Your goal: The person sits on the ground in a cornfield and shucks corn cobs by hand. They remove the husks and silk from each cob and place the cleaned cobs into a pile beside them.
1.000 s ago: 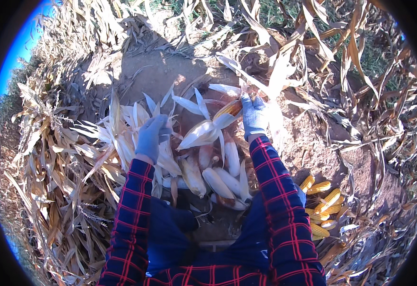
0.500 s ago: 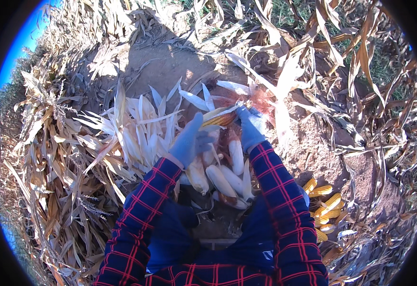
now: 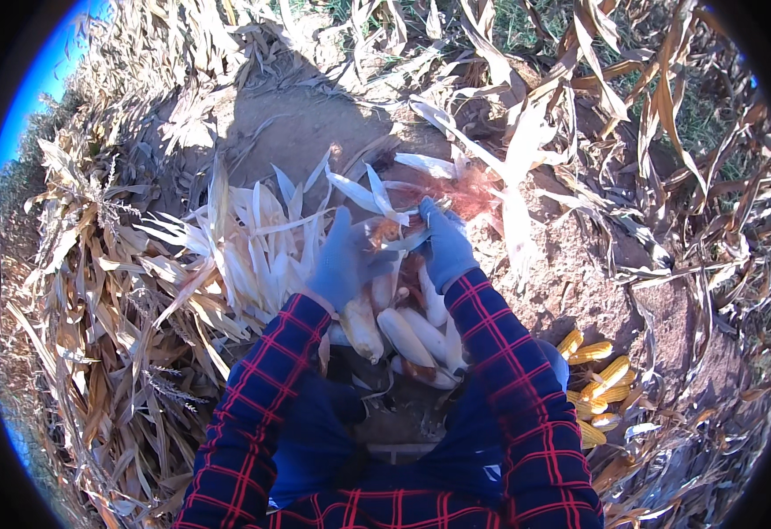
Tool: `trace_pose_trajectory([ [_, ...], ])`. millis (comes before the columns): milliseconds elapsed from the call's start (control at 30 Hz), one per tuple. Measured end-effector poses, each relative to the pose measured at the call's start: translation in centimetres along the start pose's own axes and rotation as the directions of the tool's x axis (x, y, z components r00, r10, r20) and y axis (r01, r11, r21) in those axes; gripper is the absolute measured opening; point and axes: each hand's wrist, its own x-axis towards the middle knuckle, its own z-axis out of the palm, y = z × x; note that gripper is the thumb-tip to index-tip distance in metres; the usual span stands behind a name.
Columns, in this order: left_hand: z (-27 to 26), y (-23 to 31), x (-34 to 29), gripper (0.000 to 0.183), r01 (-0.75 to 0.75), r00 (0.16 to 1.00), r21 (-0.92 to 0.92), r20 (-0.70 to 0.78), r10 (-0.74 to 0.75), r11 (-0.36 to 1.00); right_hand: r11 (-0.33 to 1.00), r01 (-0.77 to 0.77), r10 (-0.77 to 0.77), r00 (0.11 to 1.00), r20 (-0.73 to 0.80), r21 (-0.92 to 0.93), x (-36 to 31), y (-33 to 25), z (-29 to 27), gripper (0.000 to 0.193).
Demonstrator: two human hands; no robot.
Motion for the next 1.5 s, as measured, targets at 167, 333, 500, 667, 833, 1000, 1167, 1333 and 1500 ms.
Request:
trace_pose_trajectory([
  [167,2.2,0.9,-1.3,0.052,-0.127,0.991,0.331,0.003,0.134,0.935,0.998,0.055,-0.052,0.993,-0.105,0.024,-0.2,0.2,0.7,0.016],
  [333,0.8,-0.3,0.1,0.038,-0.163,0.950,0.650,-0.099,0.295,0.742,0.997,0.063,-0.067,0.994,-0.083,-0.053,-2.0,0.1,3.0,0.016],
  [500,-0.5,-0.1,-0.2,0.042,-0.167,0.955,0.837,0.006,0.296,0.521,0.995,0.093,-0.094,0.995,-0.024,-0.023,-0.7,-0.7,1.7,0.017],
  [667,-0.5,-0.9,0.6,0.065,-0.083,0.978,0.996,0.074,0.194,0.041,1.000,-0.004,0.005,1.000,0.023,-0.015,-1.9,0.0,3.2,0.018],
  [833,1.3,-0.2,-0.5,0.064,0.100,0.990,0.979,-0.080,0.118,-0.176,0.989,0.040,-0.048,0.998,-0.051,-0.142,-1.4,-1.4,3.2,0.018],
  [1000,-4.7,-2.3,0.5,0.053,-0.351,0.854,0.886,0.435,0.283,-0.304,0.950,0.311,-0.295,0.931,-0.215,0.042,1.5,-6.7,-1.4,0.016],
  [1167,-3.4,-2.0,0.2,0.051,-0.131,0.987,0.968,0.148,-0.066,0.212,0.949,0.312,-0.291,0.923,-0.252,0.049,2.6,-8.1,-3.4,0.014],
  [1333,-0.3,-0.4,-2.1,0.038,0.171,0.985,0.553,-0.074,-0.157,0.815,0.913,0.136,-0.214,0.962,-0.167,-0.384,1.5,-7.1,-1.2,0.028],
  [1500,-2.2,0.4,-0.4,0.033,0.208,0.972,0.191,-0.148,-0.182,0.959,0.812,0.061,-0.151,0.982,-0.109,-0.581,1.7,-6.0,-2.2,0.031],
])
